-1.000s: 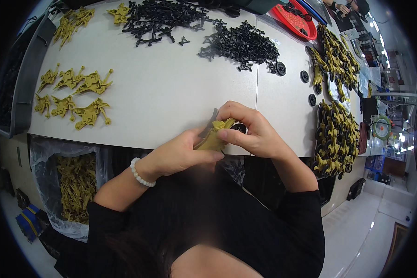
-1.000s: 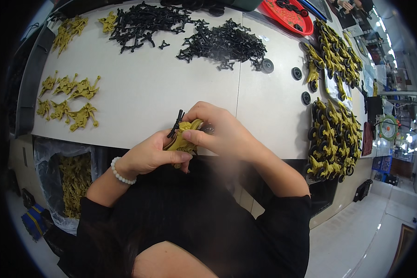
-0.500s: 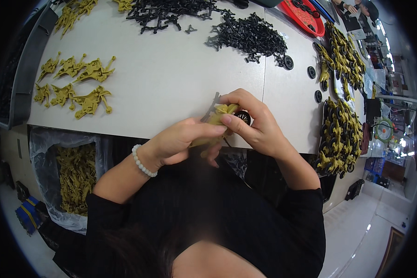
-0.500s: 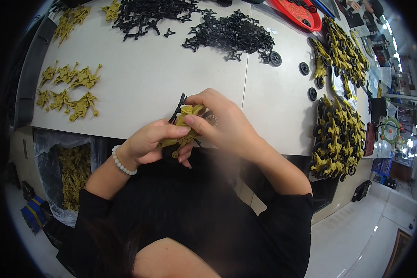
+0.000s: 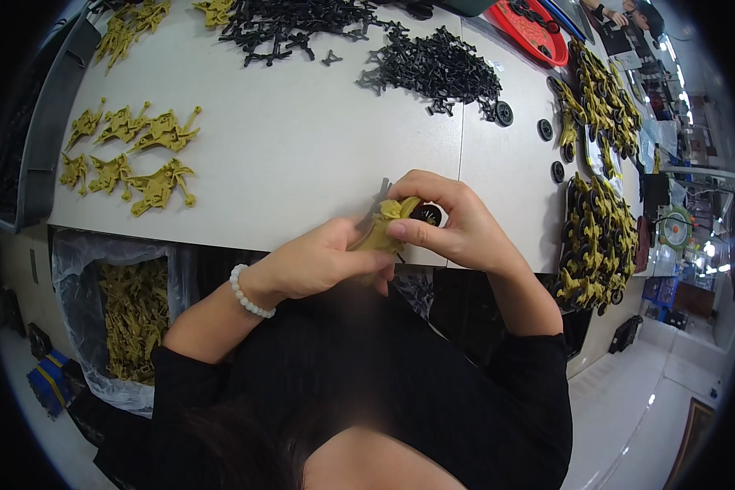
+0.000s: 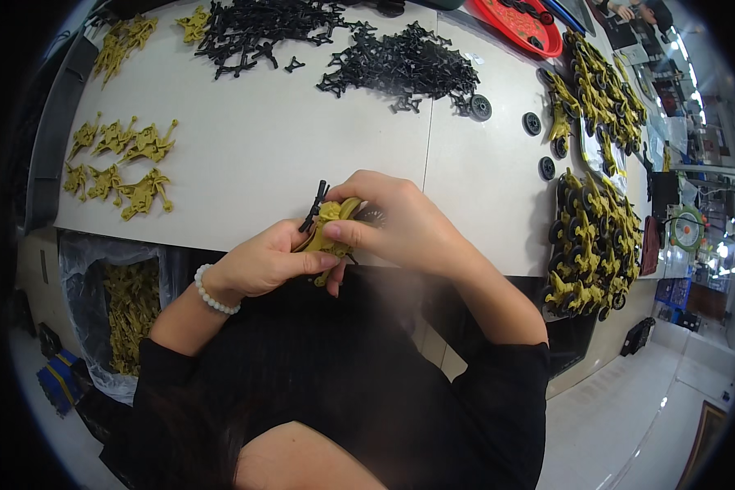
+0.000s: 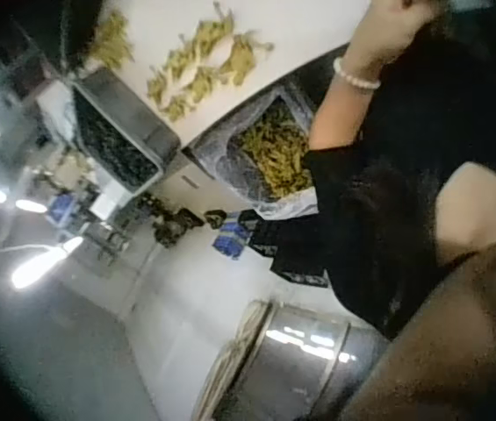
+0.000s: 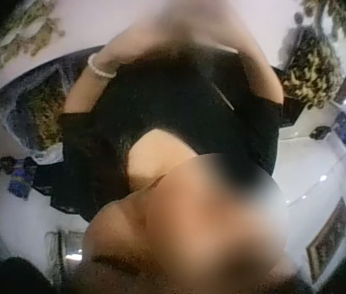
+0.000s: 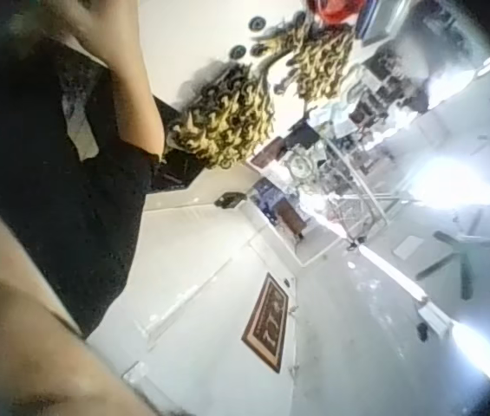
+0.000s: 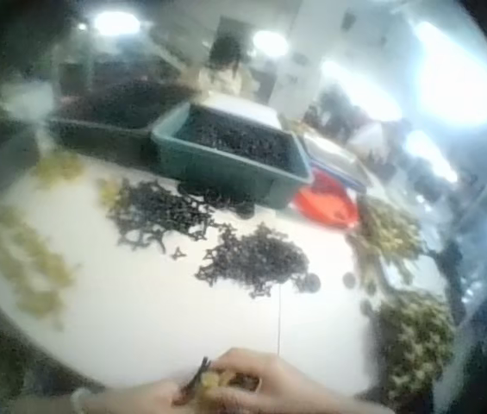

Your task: The person assembles a plastic toy motorcycle by hand, attaching toy wheels to a toy motorcycle frame with plastic axles.

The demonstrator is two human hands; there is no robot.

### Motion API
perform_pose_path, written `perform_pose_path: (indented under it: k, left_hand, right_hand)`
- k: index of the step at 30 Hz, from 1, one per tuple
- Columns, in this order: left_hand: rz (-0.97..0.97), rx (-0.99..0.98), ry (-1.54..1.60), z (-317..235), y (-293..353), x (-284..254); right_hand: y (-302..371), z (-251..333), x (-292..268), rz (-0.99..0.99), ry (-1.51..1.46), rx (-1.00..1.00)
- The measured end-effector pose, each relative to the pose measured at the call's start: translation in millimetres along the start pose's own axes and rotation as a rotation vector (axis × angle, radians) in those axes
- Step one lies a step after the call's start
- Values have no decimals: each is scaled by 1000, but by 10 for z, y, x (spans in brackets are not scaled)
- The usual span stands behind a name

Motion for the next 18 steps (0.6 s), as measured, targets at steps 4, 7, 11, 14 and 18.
perform_pose_path:
  k: [4, 7, 11, 14, 18]
  left_hand:
    - [-25, -5, -22, -7, 6, 30]
    - [-89, 40, -76, -7, 10, 33]
    - [-138, 20, -79, -63, 45, 64]
    - [-255, 87, -311, -186, 127, 58]
    - [-420, 274, -669, -190, 142, 29]
  right_hand:
    - [6, 16, 18, -15, 3, -83]
    - [41, 51, 66, -71, -3, -111]
    - [83, 19, 75, -80, -50, -133]
    - [105, -6, -41, -127, -79, -109]
    - [117, -38, -105, -202, -172, -83]
Point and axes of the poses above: each hand's wrist, its own y-axis away from the middle knuckle, its own x-axis out of the palm, z = x × y, the point moved 4 cm from there along -y, towards the middle knuckle, and after that the axes turned 3 degrees about y, right-handed, at the moved point
